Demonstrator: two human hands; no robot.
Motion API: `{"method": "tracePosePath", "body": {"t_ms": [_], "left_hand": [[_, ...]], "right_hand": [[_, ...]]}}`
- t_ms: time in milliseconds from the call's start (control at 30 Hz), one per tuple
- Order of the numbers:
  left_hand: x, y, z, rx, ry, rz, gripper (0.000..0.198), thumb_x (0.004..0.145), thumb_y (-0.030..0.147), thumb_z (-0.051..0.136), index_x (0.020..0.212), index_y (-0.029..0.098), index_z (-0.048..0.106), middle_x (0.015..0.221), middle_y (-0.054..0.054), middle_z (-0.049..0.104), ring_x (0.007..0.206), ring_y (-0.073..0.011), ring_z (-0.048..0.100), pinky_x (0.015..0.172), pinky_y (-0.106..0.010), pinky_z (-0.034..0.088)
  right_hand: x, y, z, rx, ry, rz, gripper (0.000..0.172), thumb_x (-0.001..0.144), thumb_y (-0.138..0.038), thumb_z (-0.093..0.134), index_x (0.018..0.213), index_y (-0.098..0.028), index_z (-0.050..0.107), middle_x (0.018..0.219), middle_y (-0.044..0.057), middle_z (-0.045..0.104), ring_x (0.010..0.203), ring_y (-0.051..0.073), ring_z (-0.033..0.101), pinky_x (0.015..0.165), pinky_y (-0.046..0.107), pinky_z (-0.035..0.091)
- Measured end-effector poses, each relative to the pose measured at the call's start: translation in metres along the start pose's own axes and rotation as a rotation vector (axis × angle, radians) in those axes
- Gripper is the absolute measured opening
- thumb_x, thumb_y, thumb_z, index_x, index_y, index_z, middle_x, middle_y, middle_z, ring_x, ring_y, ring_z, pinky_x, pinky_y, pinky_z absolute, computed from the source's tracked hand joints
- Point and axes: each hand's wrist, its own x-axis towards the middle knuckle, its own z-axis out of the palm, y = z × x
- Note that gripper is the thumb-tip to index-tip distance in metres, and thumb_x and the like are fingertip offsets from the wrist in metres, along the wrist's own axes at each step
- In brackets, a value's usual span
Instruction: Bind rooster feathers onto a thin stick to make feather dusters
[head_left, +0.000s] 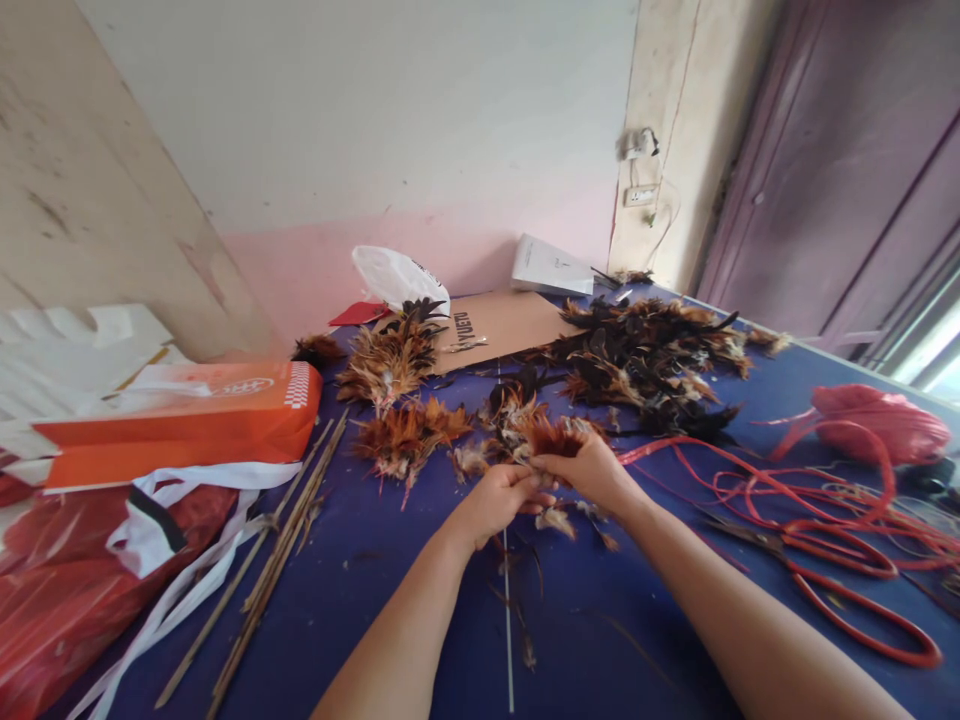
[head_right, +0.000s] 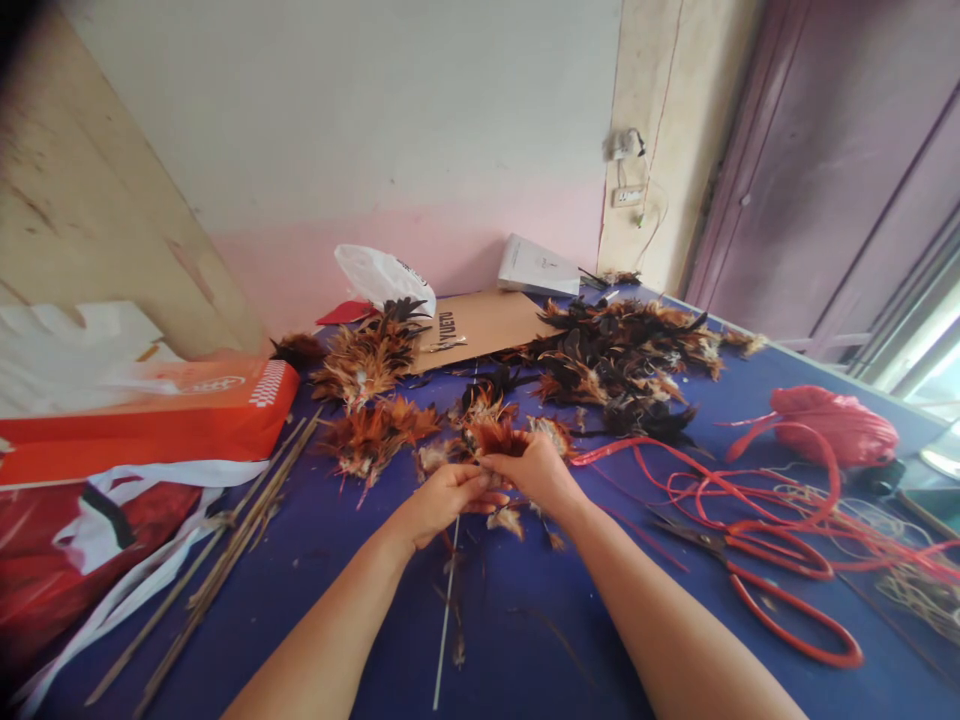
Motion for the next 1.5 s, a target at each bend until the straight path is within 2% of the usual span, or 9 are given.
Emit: {"method": "tracePosePath", "body": {"t_ms": [200, 400, 533, 700, 800, 900, 1033, 1233, 1500], "left_hand": [[-0.004, 0.007, -0.001, -0.145, -0.02, -0.073, 0.036, 0.07, 0.042, 0.06, 0.088, 0.012, 0.066, 0.082, -0.011, 0.068, 0.072, -0.0175, 0.063, 0.076, -0.034, 0.046], [0.003, -0.002, 0.015, -0.102, 0.141, -0.028, 0.027, 0.067, 0.039, 0.063, 0.069, 0.012, 0.065, 0.059, -0.002, 0.062, 0.052, -0.0104, 0.055, 0.058, -0.026, 0.048], [0.005, -0.004, 0.018, -0.111, 0.184, -0.026, 0.026, 0.063, 0.037, 0.066, 0.057, 0.012, 0.061, 0.051, 0.001, 0.055, 0.045, -0.0082, 0.05, 0.05, -0.023, 0.046], [0.002, -0.001, 0.012, -0.112, 0.153, -0.093, 0.025, 0.06, 0.036, 0.068, 0.058, 0.012, 0.062, 0.052, 0.0, 0.056, 0.044, -0.0082, 0.051, 0.048, -0.023, 0.044], [0.001, 0.0, 0.009, -0.114, 0.136, -0.08, 0.026, 0.06, 0.037, 0.068, 0.06, 0.011, 0.064, 0.053, -0.001, 0.059, 0.045, -0.0086, 0.052, 0.049, -0.022, 0.044], [0.002, 0.0, 0.007, -0.158, 0.195, -0.043, 0.026, 0.062, 0.037, 0.067, 0.063, 0.011, 0.065, 0.057, -0.003, 0.062, 0.05, -0.0096, 0.055, 0.052, -0.022, 0.043], [0.005, 0.0, 0.002, -0.218, 0.283, 0.011, 0.026, 0.067, 0.037, 0.064, 0.073, 0.011, 0.067, 0.069, -0.007, 0.068, 0.062, -0.0139, 0.06, 0.055, -0.022, 0.044], [0.006, 0.002, 0.002, -0.159, 0.316, 0.094, 0.026, 0.07, 0.037, 0.061, 0.075, 0.012, 0.067, 0.068, -0.007, 0.068, 0.06, -0.0143, 0.06, 0.057, -0.024, 0.045], [0.005, 0.001, 0.005, -0.134, 0.283, 0.087, 0.029, 0.069, 0.039, 0.061, 0.064, 0.011, 0.064, 0.059, -0.004, 0.064, 0.051, -0.0101, 0.054, 0.054, -0.021, 0.043]], "right_hand": [[0.0, 0.001, -0.004, -0.039, 0.037, 0.021, 0.023, 0.059, -0.034, 0.066, 0.067, -0.013, 0.059, 0.046, -0.005, 0.048, 0.039, 0.006, 0.036, 0.039, 0.02, 0.031], [0.001, 0.0, 0.001, -0.045, 0.047, 0.05, 0.02, 0.058, -0.03, 0.066, 0.065, -0.013, 0.06, 0.046, -0.004, 0.05, 0.04, 0.006, 0.039, 0.04, 0.02, 0.032], [0.001, 0.001, 0.001, -0.029, 0.031, 0.049, 0.018, 0.058, -0.027, 0.066, 0.068, -0.013, 0.061, 0.051, -0.003, 0.054, 0.042, 0.006, 0.04, 0.041, 0.02, 0.033], [0.0, 0.005, 0.003, 0.012, -0.036, 0.036, 0.021, 0.058, -0.028, 0.067, 0.071, -0.013, 0.062, 0.058, -0.001, 0.058, 0.046, 0.007, 0.044, 0.043, 0.02, 0.035], [-0.002, 0.0, 0.004, 0.044, -0.046, 0.017, 0.021, 0.06, -0.031, 0.067, 0.07, -0.013, 0.062, 0.053, -0.002, 0.054, 0.044, 0.006, 0.042, 0.042, 0.02, 0.033], [-0.005, -0.009, 0.001, 0.094, 0.006, -0.002, 0.029, 0.063, -0.038, 0.065, 0.076, -0.013, 0.061, 0.05, -0.004, 0.05, 0.041, 0.006, 0.04, 0.04, 0.019, 0.032], [-0.004, -0.015, -0.009, 0.146, 0.07, 0.065, 0.041, 0.063, -0.046, 0.063, 0.089, -0.014, 0.06, 0.055, -0.002, 0.054, 0.043, 0.007, 0.044, 0.04, 0.019, 0.033], [-0.003, -0.006, -0.004, 0.079, -0.043, 0.049, 0.03, 0.062, -0.041, 0.066, 0.074, -0.013, 0.061, 0.057, -0.002, 0.054, 0.048, 0.006, 0.043, 0.045, 0.019, 0.032], [-0.003, -0.001, 0.0, 0.039, 0.045, -0.04, 0.025, 0.064, -0.036, 0.063, 0.056, -0.015, 0.052, 0.049, -0.006, 0.045, 0.046, 0.006, 0.038, 0.048, 0.021, 0.031]]}}
